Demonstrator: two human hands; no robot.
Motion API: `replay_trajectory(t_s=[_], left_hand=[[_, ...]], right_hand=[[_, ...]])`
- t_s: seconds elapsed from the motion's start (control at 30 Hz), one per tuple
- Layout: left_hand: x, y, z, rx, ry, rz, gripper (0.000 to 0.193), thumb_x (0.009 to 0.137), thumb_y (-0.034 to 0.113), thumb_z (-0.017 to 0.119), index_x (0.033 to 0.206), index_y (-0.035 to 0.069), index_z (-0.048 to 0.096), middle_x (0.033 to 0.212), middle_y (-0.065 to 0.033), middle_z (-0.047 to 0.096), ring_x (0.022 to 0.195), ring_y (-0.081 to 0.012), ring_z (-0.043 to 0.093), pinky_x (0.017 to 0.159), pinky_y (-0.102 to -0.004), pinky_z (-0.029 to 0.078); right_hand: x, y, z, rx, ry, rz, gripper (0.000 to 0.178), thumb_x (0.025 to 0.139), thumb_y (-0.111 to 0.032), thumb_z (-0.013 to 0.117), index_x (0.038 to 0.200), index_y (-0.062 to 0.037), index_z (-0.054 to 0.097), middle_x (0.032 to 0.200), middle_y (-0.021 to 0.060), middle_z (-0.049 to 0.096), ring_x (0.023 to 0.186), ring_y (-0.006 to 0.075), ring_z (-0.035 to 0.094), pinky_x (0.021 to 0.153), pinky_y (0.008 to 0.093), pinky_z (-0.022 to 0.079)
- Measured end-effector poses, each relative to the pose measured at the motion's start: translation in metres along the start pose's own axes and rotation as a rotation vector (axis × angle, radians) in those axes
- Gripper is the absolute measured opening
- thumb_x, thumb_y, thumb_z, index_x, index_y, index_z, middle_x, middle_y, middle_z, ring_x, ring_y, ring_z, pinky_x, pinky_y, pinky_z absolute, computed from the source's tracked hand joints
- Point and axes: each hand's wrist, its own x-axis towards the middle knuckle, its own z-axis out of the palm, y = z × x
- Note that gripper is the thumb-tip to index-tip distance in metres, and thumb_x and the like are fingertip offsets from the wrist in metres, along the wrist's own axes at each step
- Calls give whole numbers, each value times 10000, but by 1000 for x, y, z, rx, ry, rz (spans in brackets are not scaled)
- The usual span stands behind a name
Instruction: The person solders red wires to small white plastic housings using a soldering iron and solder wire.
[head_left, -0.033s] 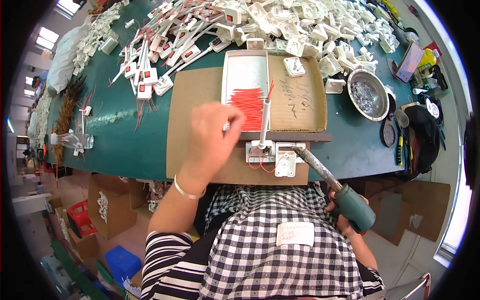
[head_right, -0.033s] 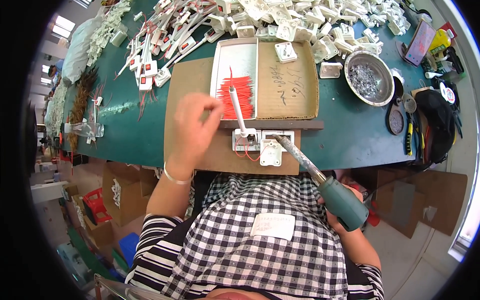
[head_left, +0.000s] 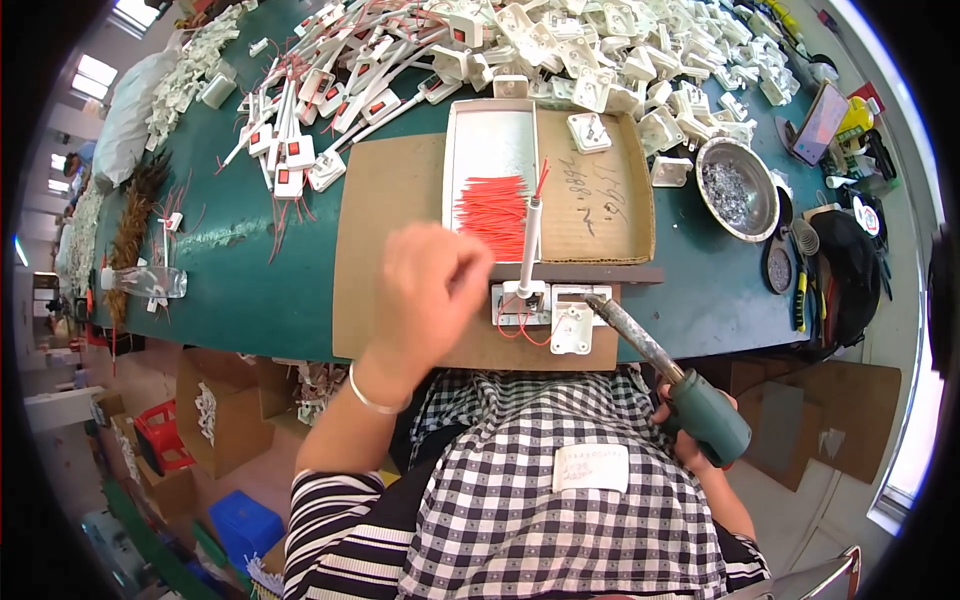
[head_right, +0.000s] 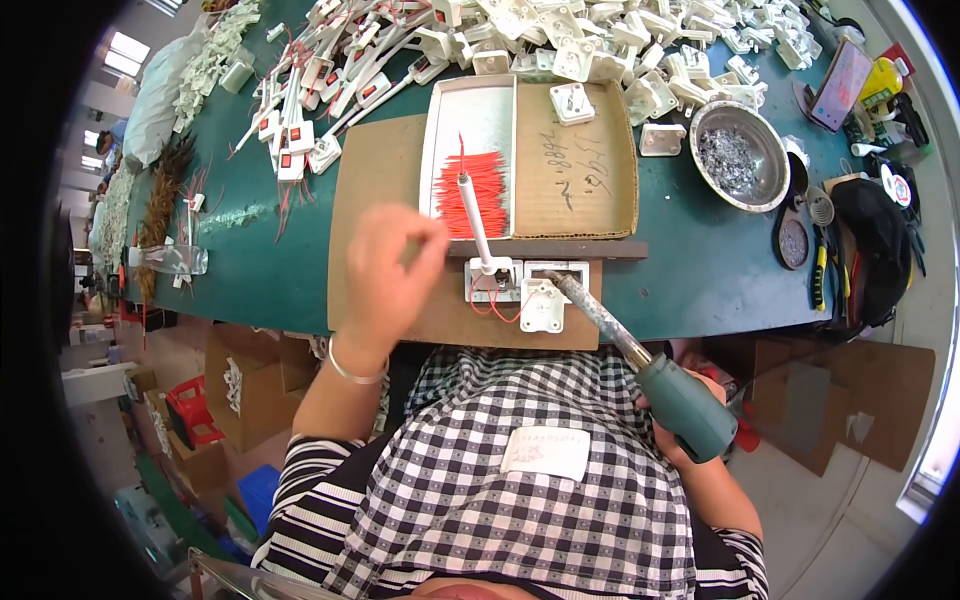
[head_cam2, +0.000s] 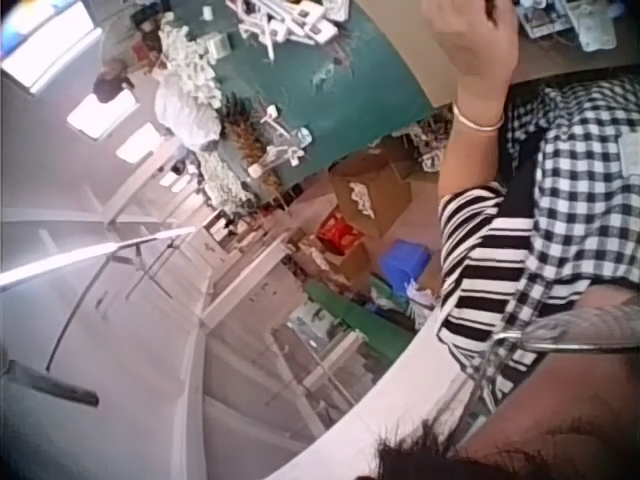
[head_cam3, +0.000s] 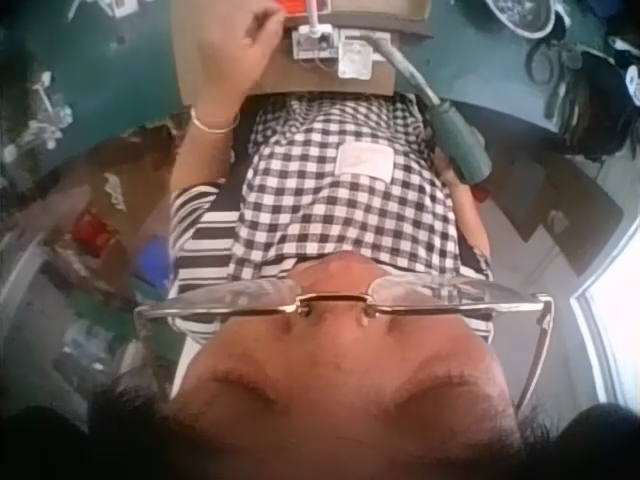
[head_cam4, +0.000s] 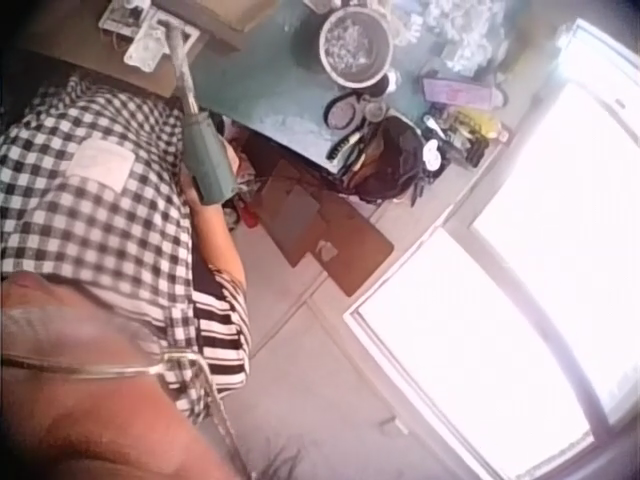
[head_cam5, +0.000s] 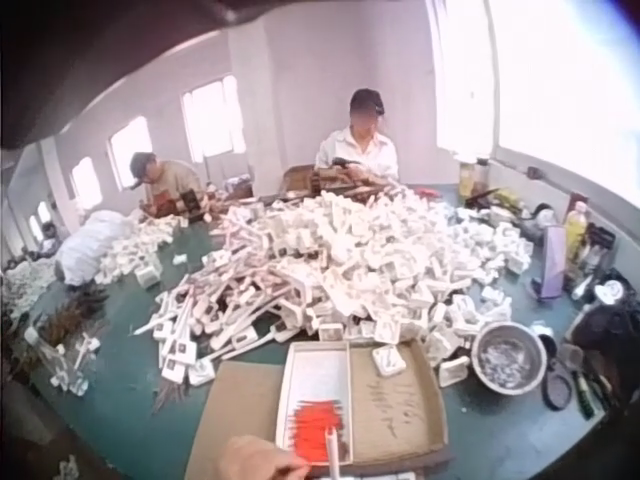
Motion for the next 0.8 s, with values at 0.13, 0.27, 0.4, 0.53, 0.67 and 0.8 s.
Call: replay_trajectory(t_s=[0.13, 0.27, 0.4, 0.53, 0.67, 0.8], left_hand=[[-33, 31, 7, -22, -62, 50, 169, 646, 3, 687, 755, 78, 582, 722, -47, 562, 684, -249, 536, 645, -362, 400], [-43, 32, 24, 4, -101, -30, 186, 628, 0, 670, 738, 84, 546, 694, -42, 528, 657, -248, 511, 633, -368, 387], [-42, 33, 25, 10, -133, -56, 180, 634, 2, 662, 728, 82, 531, 693, -43, 526, 657, -250, 509, 639, -370, 387], [-40, 33, 23, 1, -154, -74, 174, 638, 1, 654, 725, 76, 523, 692, -50, 525, 656, -255, 507, 645, -373, 390], [-40, 32, 24, -21, -155, -78, 172, 640, 5, 654, 729, 73, 523, 698, -53, 529, 660, -258, 510, 647, -373, 393], [-40, 33, 24, -19, -157, -79, 173, 640, 4, 654, 730, 73, 523, 702, -53, 532, 664, -258, 513, 648, -373, 395]], right_hand=[[7, 0, -5, -196, -138, -185, 266, 783, -167, 650, 944, 44, 640, 827, 109, 683, 688, 171, 665, 649, 258, 524], [16, 17, -3, -266, -218, -428, 286, 774, -221, 655, 913, 28, 632, 789, 85, 669, 667, 179, 653, 632, 268, 516], [15, 18, 1, -124, -192, -367, 261, 814, -257, 627, 849, 2, 638, 751, 61, 647, 656, 149, 642, 603, 246, 500], [12, 22, 1, -320, -150, -413, 252, 810, -251, 626, 844, -2, 637, 763, 79, 636, 665, 167, 646, 595, 251, 495], [15, 19, 1, -249, -234, -351, 257, 806, -271, 633, 837, -15, 636, 791, 87, 632, 675, 192, 633, 600, 274, 489], [18, 22, 1, -401, -212, -478, 283, 792, -295, 651, 833, -16, 629, 802, 80, 622, 685, 206, 610, 617, 292, 484]])
